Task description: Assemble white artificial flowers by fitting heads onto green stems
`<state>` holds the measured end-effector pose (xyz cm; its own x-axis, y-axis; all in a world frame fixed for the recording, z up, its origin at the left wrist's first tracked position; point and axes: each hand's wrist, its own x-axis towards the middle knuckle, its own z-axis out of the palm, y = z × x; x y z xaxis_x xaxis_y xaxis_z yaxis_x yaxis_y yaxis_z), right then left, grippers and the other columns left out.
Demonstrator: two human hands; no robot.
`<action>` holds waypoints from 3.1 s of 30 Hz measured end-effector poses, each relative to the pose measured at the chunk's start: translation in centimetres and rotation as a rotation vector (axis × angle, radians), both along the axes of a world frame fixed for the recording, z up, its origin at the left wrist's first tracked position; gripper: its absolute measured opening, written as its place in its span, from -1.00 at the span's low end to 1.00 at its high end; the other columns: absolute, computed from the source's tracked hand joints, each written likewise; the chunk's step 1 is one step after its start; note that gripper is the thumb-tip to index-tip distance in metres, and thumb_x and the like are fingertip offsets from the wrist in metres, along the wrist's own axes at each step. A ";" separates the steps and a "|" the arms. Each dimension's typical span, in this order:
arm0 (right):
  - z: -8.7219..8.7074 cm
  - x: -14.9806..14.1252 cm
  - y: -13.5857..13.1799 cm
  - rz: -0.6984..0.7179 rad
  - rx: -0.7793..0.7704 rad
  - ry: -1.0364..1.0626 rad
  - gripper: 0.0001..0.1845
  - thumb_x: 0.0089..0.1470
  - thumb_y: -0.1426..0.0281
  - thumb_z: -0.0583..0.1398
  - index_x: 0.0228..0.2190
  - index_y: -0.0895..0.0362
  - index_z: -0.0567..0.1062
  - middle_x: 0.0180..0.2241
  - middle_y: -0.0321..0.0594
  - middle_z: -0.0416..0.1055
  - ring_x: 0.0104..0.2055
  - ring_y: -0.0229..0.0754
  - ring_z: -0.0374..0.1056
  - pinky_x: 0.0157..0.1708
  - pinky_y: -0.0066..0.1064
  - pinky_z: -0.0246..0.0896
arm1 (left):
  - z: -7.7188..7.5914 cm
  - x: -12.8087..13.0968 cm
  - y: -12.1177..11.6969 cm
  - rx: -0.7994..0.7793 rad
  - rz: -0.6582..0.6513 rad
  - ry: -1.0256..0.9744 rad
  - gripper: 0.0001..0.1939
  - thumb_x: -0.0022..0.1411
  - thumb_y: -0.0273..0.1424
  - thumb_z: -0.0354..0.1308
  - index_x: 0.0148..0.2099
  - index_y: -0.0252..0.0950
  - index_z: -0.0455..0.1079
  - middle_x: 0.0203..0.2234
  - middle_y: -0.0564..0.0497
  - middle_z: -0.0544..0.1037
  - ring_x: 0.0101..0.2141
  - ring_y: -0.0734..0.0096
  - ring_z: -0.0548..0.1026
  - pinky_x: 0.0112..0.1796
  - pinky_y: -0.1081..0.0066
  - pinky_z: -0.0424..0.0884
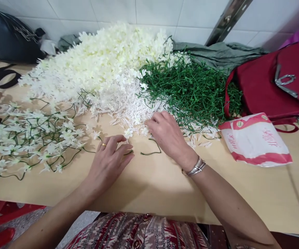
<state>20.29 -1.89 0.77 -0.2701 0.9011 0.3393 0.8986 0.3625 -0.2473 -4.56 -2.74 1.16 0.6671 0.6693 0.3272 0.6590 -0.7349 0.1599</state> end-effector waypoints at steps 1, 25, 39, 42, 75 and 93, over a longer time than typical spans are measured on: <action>-0.3 0.0 0.4 -0.006 -0.014 -0.034 -0.81 0.36 0.50 0.17 -0.27 0.08 0.58 -0.23 -0.05 0.52 -0.14 0.07 0.31 -0.13 -0.10 0.25 | 0.1 0.0 0.0 -0.012 0.008 0.008 -0.96 0.41 -0.45 0.24 -0.10 -0.27 0.49 -0.05 -0.21 0.55 -0.08 0.02 0.53 -0.12 0.09 0.51; 1.4 0.4 -4.6 -0.045 0.017 0.387 -0.94 0.37 0.39 0.24 -0.15 -0.01 0.53 -0.22 -0.19 0.62 -0.15 -0.02 0.54 -0.08 -0.12 0.40 | -1.2 5.3 4.3 -0.673 0.062 -0.822 -0.91 0.35 -0.36 0.28 -0.24 -0.25 0.53 -0.47 0.08 0.60 -0.45 0.51 0.51 -0.36 0.50 0.45; 0.6 -0.5 -5.1 -0.010 -0.032 0.112 -0.89 0.41 0.44 0.17 -0.15 0.06 0.52 -0.21 -0.11 0.56 -0.17 0.03 0.42 -0.14 -0.08 0.31 | -0.1 4.1 5.3 -0.397 0.094 -1.061 -0.81 0.40 -0.20 0.34 -0.12 -0.20 0.54 -0.30 0.06 0.62 -0.40 0.55 0.54 -0.31 0.49 0.50; 0.6 -0.7 -4.2 -0.039 -0.037 0.094 -0.88 0.40 0.43 0.18 -0.20 0.06 0.53 -0.23 -0.11 0.56 -0.18 0.05 0.40 -0.17 -0.08 0.29 | -0.3 4.3 4.6 -0.446 0.006 -0.995 -0.79 0.43 -0.17 0.30 -0.16 -0.21 0.57 -0.34 0.06 0.66 -0.42 0.54 0.57 -0.33 0.48 0.51; 0.4 -2.6 -2.3 -0.368 -0.321 1.008 -0.93 0.10 0.34 0.41 -0.40 0.01 0.63 -0.42 -0.28 0.57 -0.39 -0.17 0.44 -0.33 -0.27 0.35 | -1.3 5.2 3.3 -0.501 0.021 -0.784 -0.83 0.45 -0.43 0.23 0.04 -0.27 0.56 -0.16 -0.04 0.76 -0.25 0.46 0.72 -0.17 0.51 0.61; -0.1 -2.8 -1.8 -0.281 -0.238 1.137 -0.88 0.10 0.33 0.40 -0.30 0.01 0.59 -0.26 -0.27 0.57 -0.23 -0.14 0.46 -0.17 -0.23 0.40 | -2.0 5.2 3.7 -0.201 -0.148 -0.688 -0.84 0.49 -0.50 0.19 0.04 -0.25 0.55 -0.17 0.00 0.76 -0.19 0.48 0.73 -0.11 0.55 0.59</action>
<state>17.51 -3.69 0.65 0.2933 0.9532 0.0734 0.1622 0.0261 -0.9864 0.60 0.99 -0.84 0.4431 0.6795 0.5847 0.2569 -0.7211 0.6434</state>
